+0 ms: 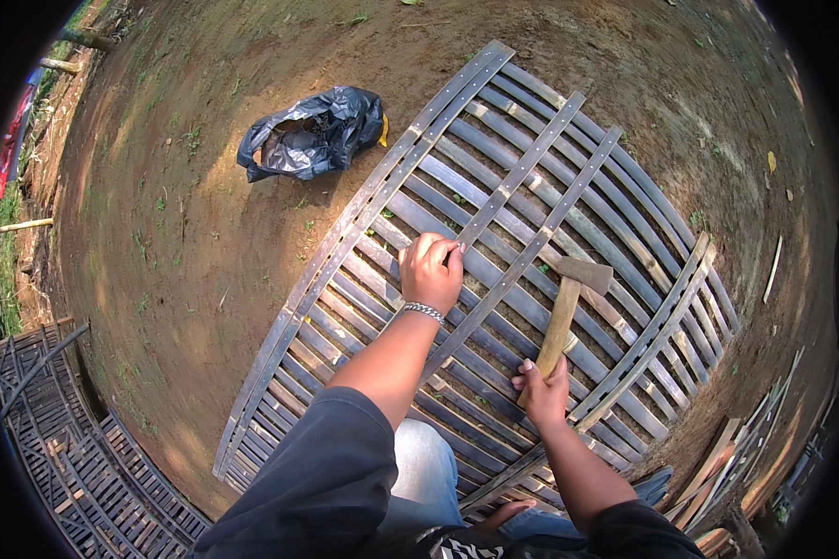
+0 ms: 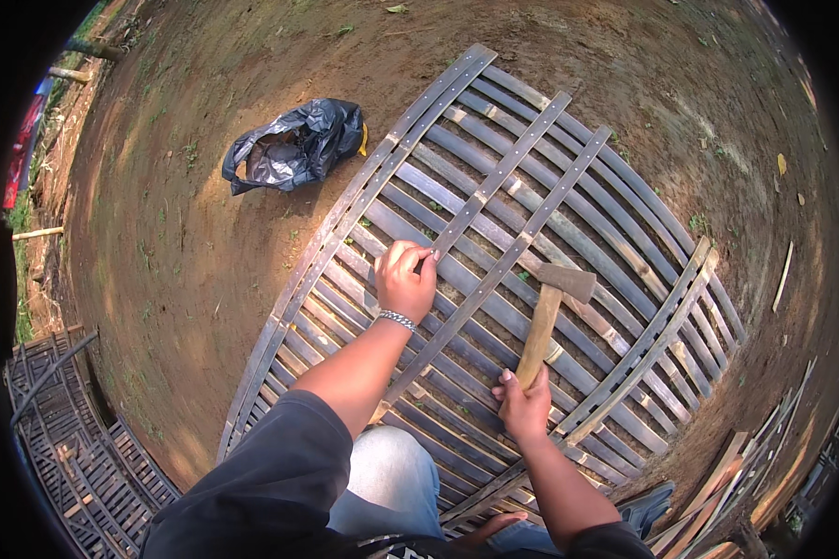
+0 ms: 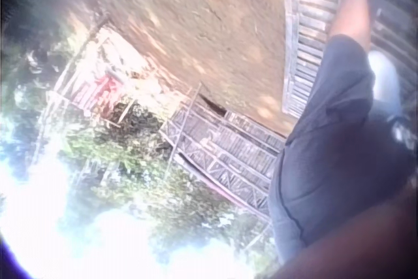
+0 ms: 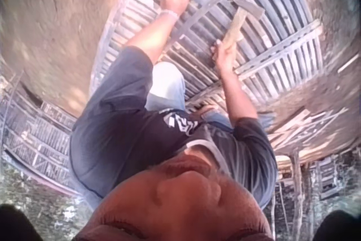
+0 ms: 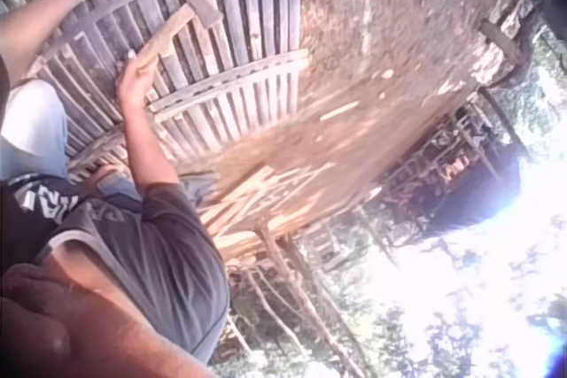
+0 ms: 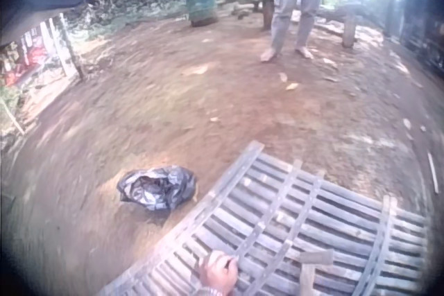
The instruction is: The person is assembling a wooden slat structure on the ground. They use a hammer to drive nails into the wooden slats, securing them together. The person occasionally reaches into a black bag to retrieve more nails and continues hammering.
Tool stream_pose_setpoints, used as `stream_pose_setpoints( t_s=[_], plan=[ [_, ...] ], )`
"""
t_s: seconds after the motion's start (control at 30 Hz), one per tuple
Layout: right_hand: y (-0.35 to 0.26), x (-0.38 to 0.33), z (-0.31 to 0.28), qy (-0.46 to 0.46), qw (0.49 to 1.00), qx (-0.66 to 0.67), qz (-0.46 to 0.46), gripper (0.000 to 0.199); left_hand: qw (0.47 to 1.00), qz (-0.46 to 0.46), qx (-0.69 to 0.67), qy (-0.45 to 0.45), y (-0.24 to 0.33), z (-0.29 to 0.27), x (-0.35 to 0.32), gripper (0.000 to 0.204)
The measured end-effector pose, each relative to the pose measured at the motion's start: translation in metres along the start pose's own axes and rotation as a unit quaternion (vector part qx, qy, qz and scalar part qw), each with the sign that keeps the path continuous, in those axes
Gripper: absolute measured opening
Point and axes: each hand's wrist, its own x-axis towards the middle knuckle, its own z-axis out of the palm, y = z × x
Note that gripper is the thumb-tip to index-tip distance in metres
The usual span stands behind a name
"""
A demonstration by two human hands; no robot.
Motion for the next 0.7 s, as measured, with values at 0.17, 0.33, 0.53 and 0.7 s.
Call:
stream_pose_setpoints(
  t_s=[0.17,0.33,0.53,0.7],
  plan=[
    [-0.065,0.0,0.016,-0.112,0.947,-0.277,-0.118,0.049,1.0,-0.004,-0.001,0.0,-0.002,-0.005,0.002,0.01],
    [-0.097,0.025,0.021,-0.151,0.85,-0.435,-0.257,0.049,0.999,-0.027,-0.009,-0.022,-0.003,-0.004,0.001,0.008],
    [-0.111,0.016,0.023,-0.134,0.871,-0.403,-0.249,0.049,0.999,-0.024,-0.015,-0.016,0.001,-0.007,0.003,0.007],
    [-0.104,0.027,0.012,-0.121,0.821,-0.49,-0.267,0.049,0.999,-0.034,-0.008,-0.03,0.001,-0.007,0.003,0.01]
  ],
)
